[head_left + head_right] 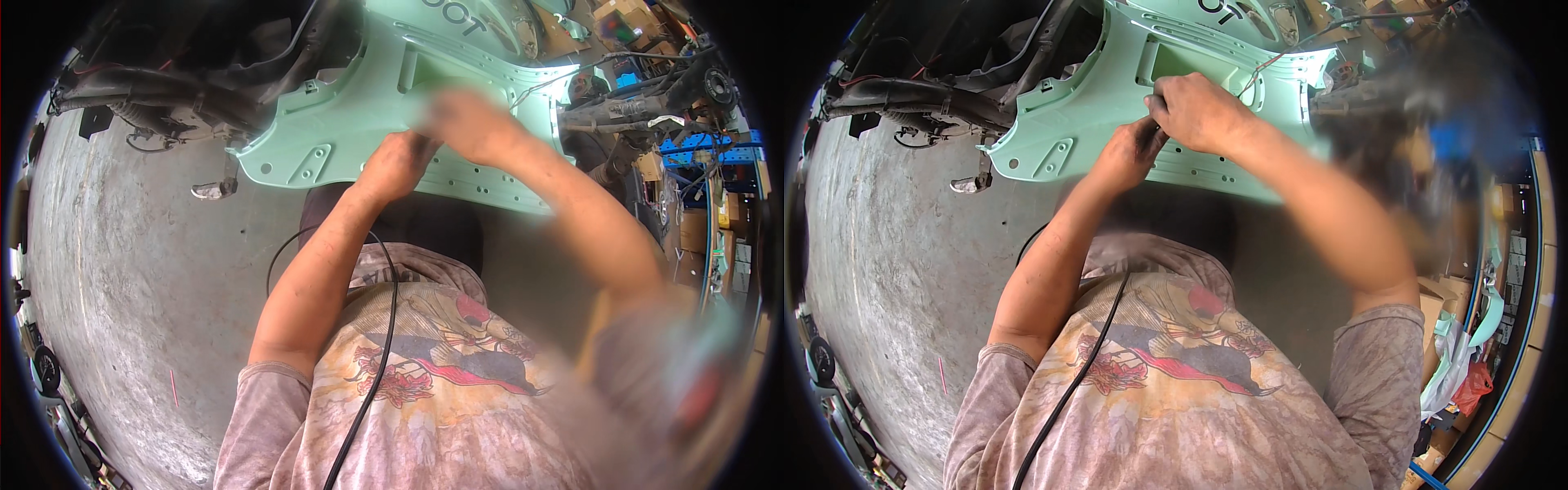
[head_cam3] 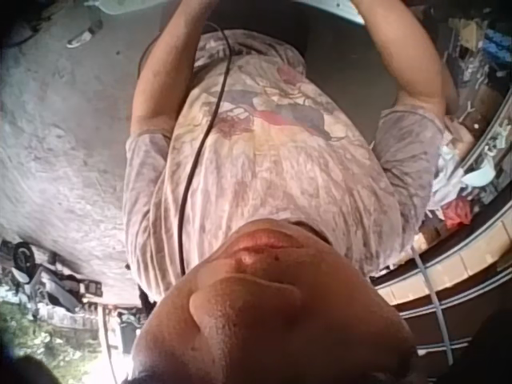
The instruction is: The person reaches into the storage area of a scooter to handle components, then picks up a tool and uses it to fasten a screw on a plastic scooter panel. The person then returns to the storage area to handle wires and parts.
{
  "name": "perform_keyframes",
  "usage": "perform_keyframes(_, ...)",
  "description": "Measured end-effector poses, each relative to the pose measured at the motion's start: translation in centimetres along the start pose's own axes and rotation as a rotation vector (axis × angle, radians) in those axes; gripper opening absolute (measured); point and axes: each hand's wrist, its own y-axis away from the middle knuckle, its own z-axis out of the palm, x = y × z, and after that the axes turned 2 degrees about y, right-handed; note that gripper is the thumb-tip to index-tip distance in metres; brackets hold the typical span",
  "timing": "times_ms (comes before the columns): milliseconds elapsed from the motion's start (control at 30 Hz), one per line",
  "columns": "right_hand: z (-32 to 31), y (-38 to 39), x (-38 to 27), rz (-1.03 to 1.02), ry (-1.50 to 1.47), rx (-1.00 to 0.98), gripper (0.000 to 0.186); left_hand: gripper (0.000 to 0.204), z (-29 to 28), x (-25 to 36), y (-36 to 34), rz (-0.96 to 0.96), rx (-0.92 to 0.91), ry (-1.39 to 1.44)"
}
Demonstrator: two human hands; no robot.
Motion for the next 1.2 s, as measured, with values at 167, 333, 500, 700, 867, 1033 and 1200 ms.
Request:
perform_keyframes(167,1.6,0.4,1.2,0.342,-0.993,-0.089,0.032,0.027,-0.3,0.1,0.2,-0.115,-0.005,-0.053)
perform_keyframes(333,1.3,1.6,3.9,0.149,-1.368,-0.406,0.032,0.026,0.0,-0.2,0.7,-0.082,-0.016,0.034)
perform_keyframes(500,2.0,2.1,5.2,0.1,-1.458,-0.52,0.034,0.025,0.3,-1.0,0.5,-0.085,-0.016,0.077)
perform_keyframes(700,2.5,1.7,6.5,0.061,-1.389,-0.609,0.035,0.025,0.4,-1.3,0.8,-0.077,-0.039,0.03)
perform_keyframes(867,1.9,0.8,5.6,-0.104,-1.107,-0.521,0.031,0.026,-0.5,-0.3,0.4,-0.113,-0.063,0.102)
perform_keyframes(1033,2.8,-1.3,2.4,0.023,-0.512,0.0,0.034,0.029,-0.8,-0.5,-0.6,-0.056,-0.069,0.152)
perform_keyframes(1200,3.2,-0.4,0.9,0.311,-1.185,-0.136,0.031,0.027,-0.9,-2.1,-0.4,-0.138,-0.043,0.141)
